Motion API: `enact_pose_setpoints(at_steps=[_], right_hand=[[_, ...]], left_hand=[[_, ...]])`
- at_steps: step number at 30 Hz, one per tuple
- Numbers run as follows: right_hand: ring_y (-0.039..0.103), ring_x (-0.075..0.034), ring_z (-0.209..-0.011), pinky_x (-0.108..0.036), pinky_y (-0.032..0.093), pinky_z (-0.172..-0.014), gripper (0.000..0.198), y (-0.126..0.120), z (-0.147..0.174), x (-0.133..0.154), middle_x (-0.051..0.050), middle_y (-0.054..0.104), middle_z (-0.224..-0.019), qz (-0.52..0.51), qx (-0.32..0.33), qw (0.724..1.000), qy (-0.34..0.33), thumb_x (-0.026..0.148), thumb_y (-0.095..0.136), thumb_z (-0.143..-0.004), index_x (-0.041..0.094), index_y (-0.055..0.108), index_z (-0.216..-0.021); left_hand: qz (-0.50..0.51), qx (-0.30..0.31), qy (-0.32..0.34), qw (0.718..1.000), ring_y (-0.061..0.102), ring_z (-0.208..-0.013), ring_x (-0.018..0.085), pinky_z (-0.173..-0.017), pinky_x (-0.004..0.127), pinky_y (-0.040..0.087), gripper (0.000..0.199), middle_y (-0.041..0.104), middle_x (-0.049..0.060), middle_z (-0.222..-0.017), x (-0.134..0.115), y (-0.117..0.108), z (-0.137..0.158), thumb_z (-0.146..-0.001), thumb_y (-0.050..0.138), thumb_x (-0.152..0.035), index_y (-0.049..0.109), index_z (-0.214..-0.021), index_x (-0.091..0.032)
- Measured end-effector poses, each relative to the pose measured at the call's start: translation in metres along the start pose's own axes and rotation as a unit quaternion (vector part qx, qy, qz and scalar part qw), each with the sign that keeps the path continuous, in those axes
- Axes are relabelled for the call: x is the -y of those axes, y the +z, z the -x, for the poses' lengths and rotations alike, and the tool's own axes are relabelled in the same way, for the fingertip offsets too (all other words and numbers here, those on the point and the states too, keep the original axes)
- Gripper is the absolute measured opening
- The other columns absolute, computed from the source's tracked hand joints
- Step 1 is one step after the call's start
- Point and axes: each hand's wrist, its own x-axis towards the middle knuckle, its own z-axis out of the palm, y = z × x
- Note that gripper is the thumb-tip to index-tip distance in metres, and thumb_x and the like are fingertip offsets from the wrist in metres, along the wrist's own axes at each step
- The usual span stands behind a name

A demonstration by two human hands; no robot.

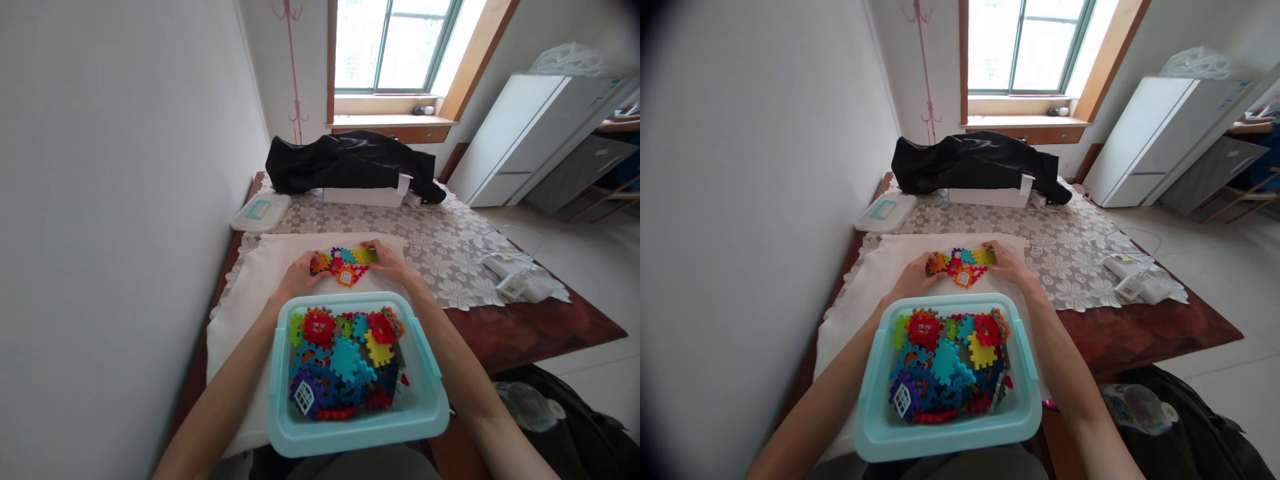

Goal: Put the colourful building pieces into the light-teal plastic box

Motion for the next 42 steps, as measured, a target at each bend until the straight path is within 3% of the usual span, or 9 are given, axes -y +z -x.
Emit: enact_pose_setpoints(at_steps=[6,11,14,19,27,33,42], right_hand=[[0.073,-0.031,-0.135,-0.053,0.057,-0.121,0.044,0.012,-0.005,0.002,-0.014,0.075,-0.146,-0.026,-0.070,0.997,0.014,0.032,0.071,-0.094,0.026,0.056,-0.134],[0.073,-0.032,-0.131,-0.053,0.057,-0.119,0.038,0.020,-0.008,0.005,-0.014,0.076,-0.142,0.009,-0.041,0.999,-0.008,0.042,0.071,-0.101,0.027,0.061,-0.134],[0.070,-0.032,-0.135,-0.054,0.054,-0.123,0.039,0.019,-0.009,0.004,-0.013,0.075,-0.143,0.025,-0.022,0.999,-0.023,0.040,0.075,-0.098,0.027,0.065,-0.134],[0.068,-0.030,-0.137,-0.050,0.054,-0.122,0.034,0.017,-0.007,0.002,-0.011,0.075,-0.143,0.027,-0.015,0.999,-0.028,0.027,0.076,-0.091,0.027,0.068,-0.124],[0.070,-0.030,-0.114,-0.043,0.058,-0.101,0.029,0.016,-0.008,0.004,-0.010,0.076,-0.117,0.061,-0.040,0.997,0.006,0.039,0.081,-0.092,0.025,0.067,-0.114],[0.070,-0.029,-0.111,-0.043,0.057,-0.100,0.030,0.019,-0.010,0.007,-0.008,0.077,-0.115,0.046,-0.057,0.997,0.018,0.040,0.084,-0.091,0.026,0.068,-0.112],[0.072,-0.028,-0.100,-0.043,0.058,-0.095,0.032,0.015,-0.010,0.013,-0.008,0.078,-0.111,0.028,-0.059,0.997,0.028,0.043,0.086,-0.089,0.025,0.069,-0.109]], left_hand=[[-0.013,0.003,0.029,0.999,0.073,-0.112,0.031,-0.104,0.046,0.059,0.033,0.075,0.012,-0.121,0.004,0.003,0.001,-0.091,0.074,-0.037,0.057,-0.116,-0.024],[-0.021,-0.004,0.032,0.999,0.071,-0.117,0.033,-0.108,0.049,0.057,0.037,0.073,0.013,-0.121,0.004,0.006,-0.001,-0.093,0.076,-0.046,0.056,-0.114,-0.024],[-0.025,-0.010,0.022,0.999,0.072,-0.116,0.034,-0.106,0.049,0.058,0.034,0.073,0.014,-0.119,0.005,0.008,-0.002,-0.094,0.075,-0.044,0.056,-0.113,-0.024],[-0.054,-0.014,0.003,0.998,0.072,-0.111,0.031,-0.102,0.045,0.058,0.030,0.074,0.011,-0.115,0.004,0.003,-0.001,-0.088,0.073,-0.027,0.056,-0.113,-0.024],[-0.055,-0.001,0.015,0.998,0.073,-0.111,0.033,-0.103,0.047,0.058,0.033,0.076,0.013,-0.116,0.005,-0.013,0.003,-0.085,0.072,-0.023,0.056,-0.114,-0.023],[-0.015,0.017,0.031,0.999,0.071,-0.134,0.034,-0.115,0.049,0.056,0.038,0.072,0.019,-0.146,0.007,-0.008,0.003,-0.089,0.076,-0.032,0.051,-0.116,-0.025],[-0.041,0.007,0.023,0.999,0.074,-0.115,0.034,-0.104,0.047,0.058,0.033,0.076,0.014,-0.123,0.007,-0.012,0.003,-0.090,0.077,-0.032,0.055,-0.113,-0.025]])
